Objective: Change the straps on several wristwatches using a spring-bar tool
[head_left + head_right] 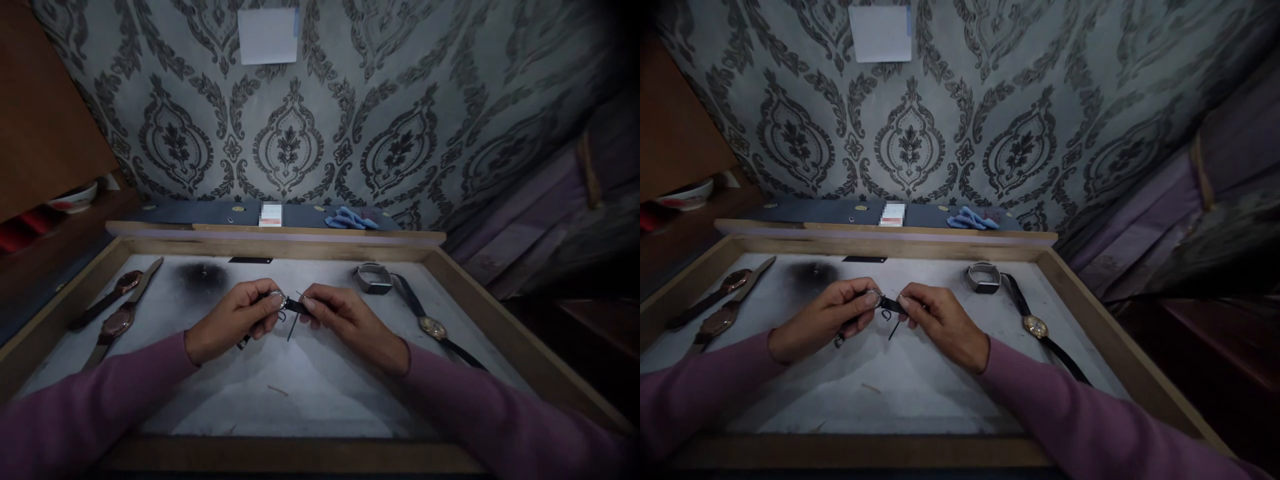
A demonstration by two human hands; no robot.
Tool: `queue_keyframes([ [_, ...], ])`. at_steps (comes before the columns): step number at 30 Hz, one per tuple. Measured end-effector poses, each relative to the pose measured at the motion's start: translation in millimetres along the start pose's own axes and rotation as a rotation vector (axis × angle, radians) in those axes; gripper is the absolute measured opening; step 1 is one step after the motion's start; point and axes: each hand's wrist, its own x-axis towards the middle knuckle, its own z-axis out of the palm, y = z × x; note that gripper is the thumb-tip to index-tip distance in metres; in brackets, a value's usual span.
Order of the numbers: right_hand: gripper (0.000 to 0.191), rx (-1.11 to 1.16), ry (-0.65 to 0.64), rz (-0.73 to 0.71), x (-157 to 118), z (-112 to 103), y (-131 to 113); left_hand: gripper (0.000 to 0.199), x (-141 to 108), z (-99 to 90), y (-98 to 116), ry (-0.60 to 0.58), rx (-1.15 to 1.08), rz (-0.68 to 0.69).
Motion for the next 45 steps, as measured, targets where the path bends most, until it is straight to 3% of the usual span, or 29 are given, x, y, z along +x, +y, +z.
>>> queue_keyframes([
  [5,0.033,-0.183,0.074,-0.145,0.4,-1.0,0.7,0.032,0.6,0.6,-0.6,-0.004,0.001,-0.010],
  [9,0.029,-0.287,0.104,-0.166,-0.8,1.5,1.4,0.033,1.1,1.3,-0.2,-0.001,-0.004,-0.025],
  [16,0.027,-0.468,0.281,-0.245,-4.0,4.4,-1.9,0.032,1.6,3.1,-0.6,0.015,0.010,-0.012],
  [26,0.026,-0.162,0.113,-0.005,-4.0,8.2,-2.7,0.028,1.6,0.8,-5.4,0.001,0.015,-0.001],
  [45,0.033,-0.139,0.037,-0.058,-3.6,4.3,2.1,0.030,2.1,1.6,-3.0,0.033,-0.053,-0.049],
])
